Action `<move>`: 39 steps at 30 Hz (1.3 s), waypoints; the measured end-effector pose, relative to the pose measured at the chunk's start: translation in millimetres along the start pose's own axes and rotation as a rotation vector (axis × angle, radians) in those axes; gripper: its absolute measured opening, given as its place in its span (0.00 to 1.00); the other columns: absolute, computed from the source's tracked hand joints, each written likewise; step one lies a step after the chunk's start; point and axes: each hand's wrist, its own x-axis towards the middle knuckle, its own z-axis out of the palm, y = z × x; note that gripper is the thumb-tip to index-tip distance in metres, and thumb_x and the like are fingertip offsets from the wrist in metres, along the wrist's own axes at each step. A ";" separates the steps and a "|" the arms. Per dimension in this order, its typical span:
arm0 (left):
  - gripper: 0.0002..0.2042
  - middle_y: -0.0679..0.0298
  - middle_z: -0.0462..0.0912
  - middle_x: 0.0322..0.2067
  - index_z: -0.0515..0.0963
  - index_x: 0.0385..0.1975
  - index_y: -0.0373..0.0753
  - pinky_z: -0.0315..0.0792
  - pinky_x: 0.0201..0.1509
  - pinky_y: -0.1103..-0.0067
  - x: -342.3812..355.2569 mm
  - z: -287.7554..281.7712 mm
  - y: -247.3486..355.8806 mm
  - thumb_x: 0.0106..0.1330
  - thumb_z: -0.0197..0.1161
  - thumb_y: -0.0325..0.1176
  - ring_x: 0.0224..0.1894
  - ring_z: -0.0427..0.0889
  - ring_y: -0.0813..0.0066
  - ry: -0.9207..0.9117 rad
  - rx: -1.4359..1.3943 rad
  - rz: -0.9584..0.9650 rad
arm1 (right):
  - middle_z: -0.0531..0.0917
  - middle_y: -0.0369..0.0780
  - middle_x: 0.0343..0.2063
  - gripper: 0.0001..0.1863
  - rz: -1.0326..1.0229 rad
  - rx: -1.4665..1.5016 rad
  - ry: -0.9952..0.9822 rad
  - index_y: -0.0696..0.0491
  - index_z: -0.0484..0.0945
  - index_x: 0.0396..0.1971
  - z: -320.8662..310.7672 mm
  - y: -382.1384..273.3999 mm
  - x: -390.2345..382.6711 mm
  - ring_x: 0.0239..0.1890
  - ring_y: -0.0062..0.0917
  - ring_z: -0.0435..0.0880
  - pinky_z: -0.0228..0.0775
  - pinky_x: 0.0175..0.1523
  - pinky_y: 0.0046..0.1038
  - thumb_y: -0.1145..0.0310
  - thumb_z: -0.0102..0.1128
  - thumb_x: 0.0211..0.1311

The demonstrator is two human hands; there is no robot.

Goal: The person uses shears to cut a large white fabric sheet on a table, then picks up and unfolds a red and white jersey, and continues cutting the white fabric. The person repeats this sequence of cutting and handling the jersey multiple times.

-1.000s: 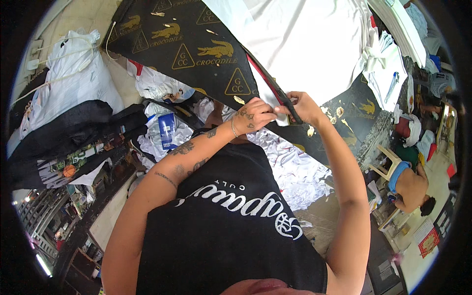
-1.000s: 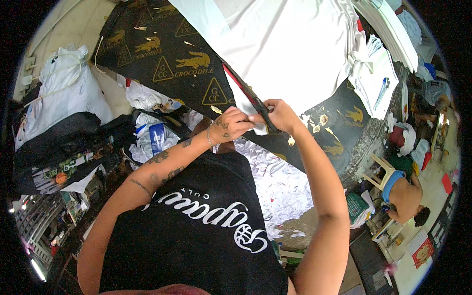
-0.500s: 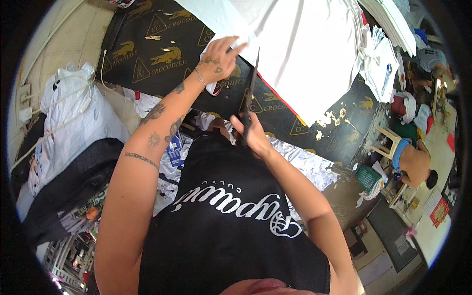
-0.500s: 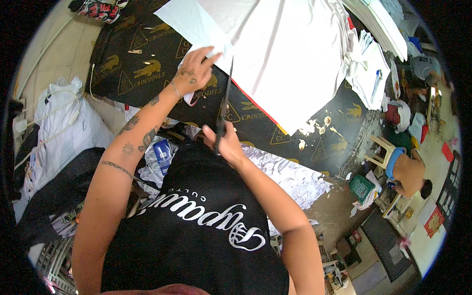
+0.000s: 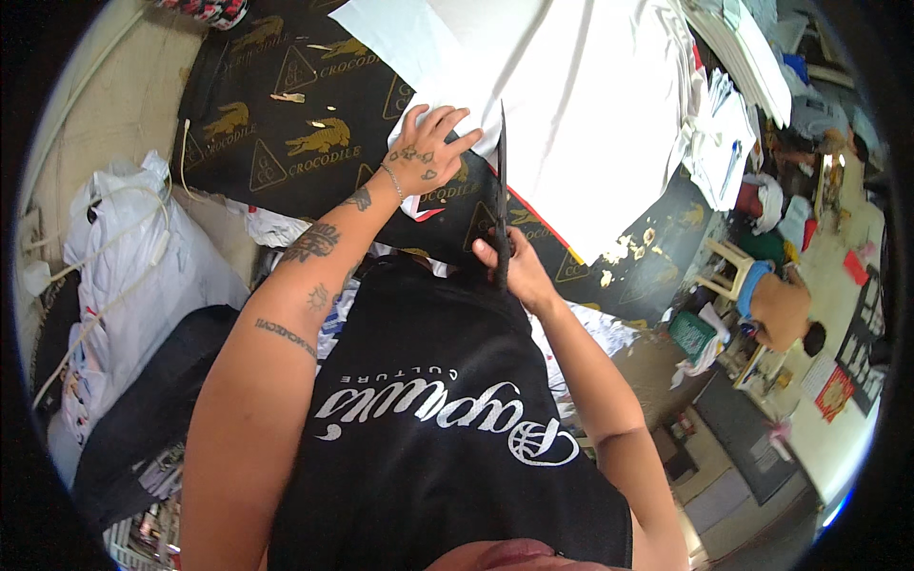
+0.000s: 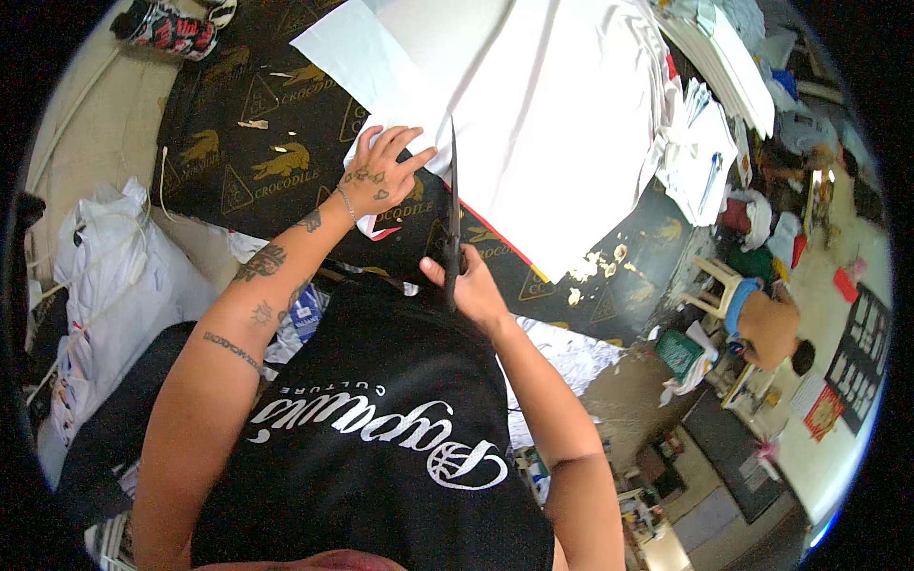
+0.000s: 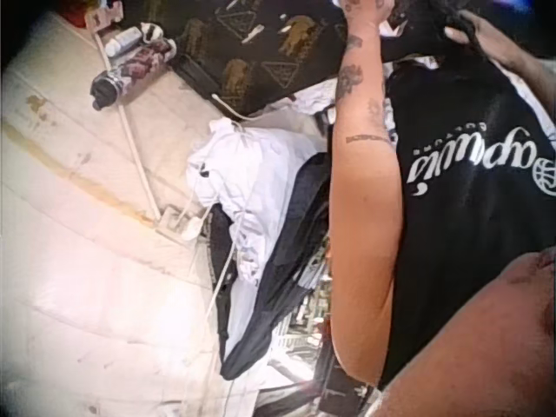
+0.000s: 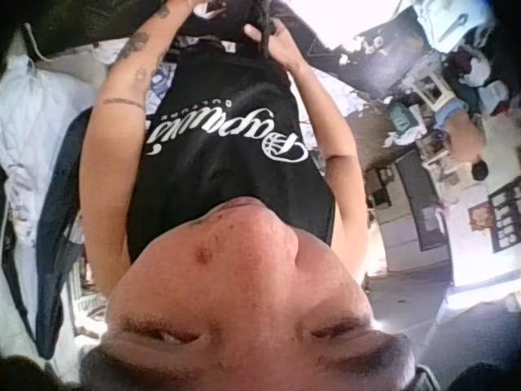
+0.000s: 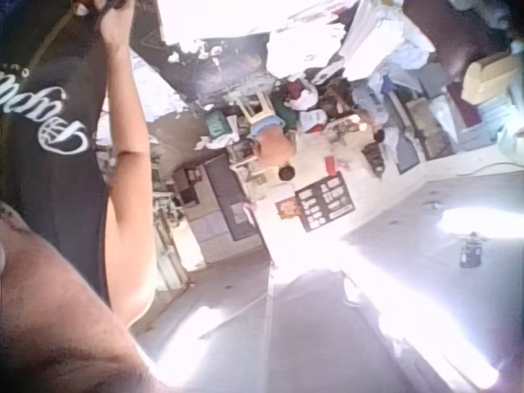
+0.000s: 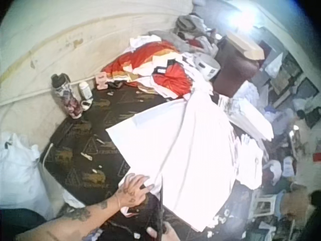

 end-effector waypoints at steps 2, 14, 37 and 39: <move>0.23 0.62 0.70 0.68 0.80 0.61 0.54 0.55 0.76 0.53 -0.3 -1.7 1.3 0.63 0.68 0.36 0.72 0.66 0.63 0.000 0.005 -0.011 | 0.81 0.35 0.29 0.38 -0.045 0.086 -0.086 0.62 0.76 0.56 -28.8 -15.2 5.9 0.26 0.19 0.80 0.70 0.31 0.23 0.49 0.82 0.59; 0.28 0.60 0.69 0.70 0.78 0.62 0.53 0.56 0.77 0.51 3.0 -3.7 2.7 0.58 0.68 0.32 0.73 0.65 0.59 -0.045 -0.061 -0.060 | 0.84 0.38 0.29 0.46 0.016 -0.520 -0.205 0.64 0.76 0.57 -101.5 -81.4 83.1 0.28 0.18 0.81 0.71 0.32 0.23 0.39 0.82 0.53; 0.22 0.65 0.72 0.67 0.81 0.55 0.54 0.60 0.73 0.54 5.6 -6.8 1.0 0.57 0.69 0.38 0.70 0.69 0.64 -0.016 -0.019 -0.060 | 0.82 0.37 0.22 0.45 -0.096 -0.401 -0.281 0.65 0.82 0.41 -43.6 -220.8 183.0 0.22 0.18 0.80 0.72 0.27 0.23 0.33 0.83 0.46; 0.21 0.65 0.73 0.67 0.81 0.54 0.54 0.61 0.73 0.54 5.9 -7.0 1.1 0.58 0.69 0.38 0.69 0.69 0.65 0.000 -0.017 -0.060 | 0.79 0.36 0.20 0.39 -0.170 -0.364 -0.279 0.60 0.82 0.33 -40.4 -229.8 192.2 0.19 0.19 0.79 0.72 0.26 0.22 0.35 0.85 0.44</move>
